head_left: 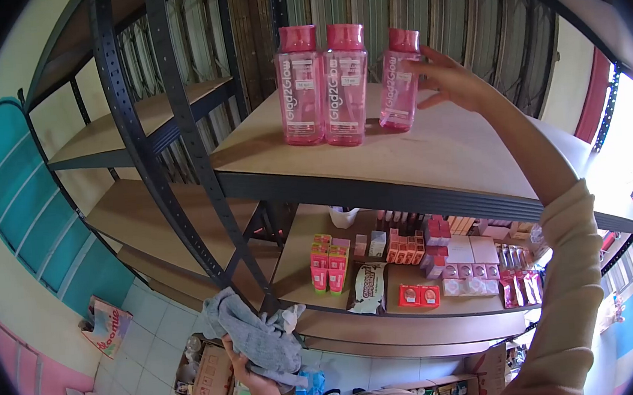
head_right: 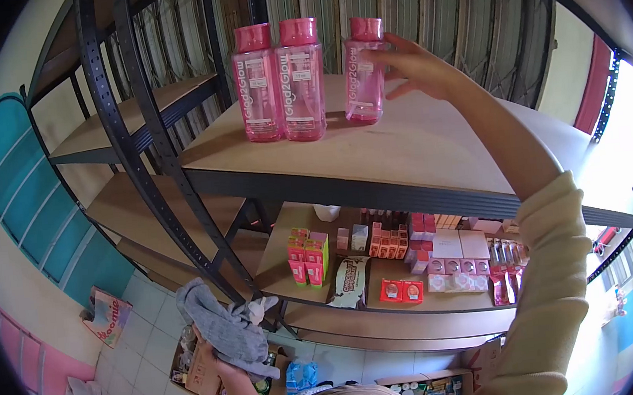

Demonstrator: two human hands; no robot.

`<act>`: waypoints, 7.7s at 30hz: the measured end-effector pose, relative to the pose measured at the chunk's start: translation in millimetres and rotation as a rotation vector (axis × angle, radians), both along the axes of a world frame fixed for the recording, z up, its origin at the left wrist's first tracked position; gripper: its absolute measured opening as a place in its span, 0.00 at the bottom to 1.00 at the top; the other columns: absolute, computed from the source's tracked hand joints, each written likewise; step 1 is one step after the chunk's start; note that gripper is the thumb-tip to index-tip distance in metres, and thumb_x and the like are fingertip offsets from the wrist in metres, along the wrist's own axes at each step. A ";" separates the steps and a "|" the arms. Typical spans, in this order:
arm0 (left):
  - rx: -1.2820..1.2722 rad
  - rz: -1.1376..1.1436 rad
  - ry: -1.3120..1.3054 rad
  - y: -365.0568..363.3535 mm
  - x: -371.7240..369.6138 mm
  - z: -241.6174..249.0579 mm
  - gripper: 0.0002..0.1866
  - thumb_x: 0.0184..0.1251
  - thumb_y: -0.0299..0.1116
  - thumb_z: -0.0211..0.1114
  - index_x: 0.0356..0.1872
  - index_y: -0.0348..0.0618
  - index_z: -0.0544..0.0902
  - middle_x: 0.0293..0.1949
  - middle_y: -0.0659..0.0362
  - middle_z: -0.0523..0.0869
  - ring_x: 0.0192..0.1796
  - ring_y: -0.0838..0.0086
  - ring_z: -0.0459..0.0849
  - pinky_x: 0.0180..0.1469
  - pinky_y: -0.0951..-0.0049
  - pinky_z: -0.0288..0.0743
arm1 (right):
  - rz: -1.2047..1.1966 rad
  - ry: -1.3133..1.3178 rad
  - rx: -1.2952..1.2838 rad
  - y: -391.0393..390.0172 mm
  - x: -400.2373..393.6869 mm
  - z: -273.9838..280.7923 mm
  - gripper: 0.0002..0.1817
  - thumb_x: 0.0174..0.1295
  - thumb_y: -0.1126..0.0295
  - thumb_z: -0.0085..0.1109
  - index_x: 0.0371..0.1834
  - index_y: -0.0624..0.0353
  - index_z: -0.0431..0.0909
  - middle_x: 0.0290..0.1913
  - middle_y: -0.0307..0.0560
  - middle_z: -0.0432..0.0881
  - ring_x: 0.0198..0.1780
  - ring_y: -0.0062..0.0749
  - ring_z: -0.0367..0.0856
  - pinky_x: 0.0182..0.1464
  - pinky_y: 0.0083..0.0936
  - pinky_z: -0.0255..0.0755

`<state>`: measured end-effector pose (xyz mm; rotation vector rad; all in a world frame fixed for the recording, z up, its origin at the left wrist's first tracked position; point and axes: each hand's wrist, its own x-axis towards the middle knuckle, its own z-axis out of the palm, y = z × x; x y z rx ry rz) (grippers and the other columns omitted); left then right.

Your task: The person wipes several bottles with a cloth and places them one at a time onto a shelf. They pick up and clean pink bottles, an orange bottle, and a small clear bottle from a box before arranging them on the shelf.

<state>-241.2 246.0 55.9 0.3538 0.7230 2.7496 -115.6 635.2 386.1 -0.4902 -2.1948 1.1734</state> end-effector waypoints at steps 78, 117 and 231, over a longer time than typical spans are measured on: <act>-0.026 -0.025 -0.325 45.1 -71.8 -39.1 0.24 0.40 0.35 0.56 0.42 0.39 0.64 0.45 0.48 0.71 0.47 0.58 0.74 0.48 0.59 0.71 | 0.106 -0.192 -0.405 66.0 -51.6 12.6 0.26 0.56 0.58 0.53 0.56 0.59 0.63 0.54 0.46 0.69 0.55 0.32 0.67 0.60 0.34 0.60; -0.226 0.060 -0.049 58.8 -36.8 27.0 0.26 0.39 0.38 0.55 0.45 0.41 0.65 0.44 0.51 0.71 0.47 0.62 0.73 0.50 0.64 0.69 | 0.827 -0.082 -0.409 41.0 -115.8 -30.6 0.32 0.48 0.72 0.63 0.58 0.55 0.62 0.55 0.39 0.70 0.56 0.26 0.67 0.60 0.30 0.60; 0.199 -2.261 -0.491 -23.2 675.1 -105.7 0.34 0.57 0.60 0.49 0.55 0.42 0.67 0.47 0.52 0.76 0.43 0.64 0.78 0.46 0.72 0.72 | -0.997 -0.123 0.344 -507.9 629.0 -371.7 0.23 0.30 0.66 0.66 0.37 0.49 0.74 0.63 0.50 0.58 0.62 0.64 0.53 0.60 0.52 0.52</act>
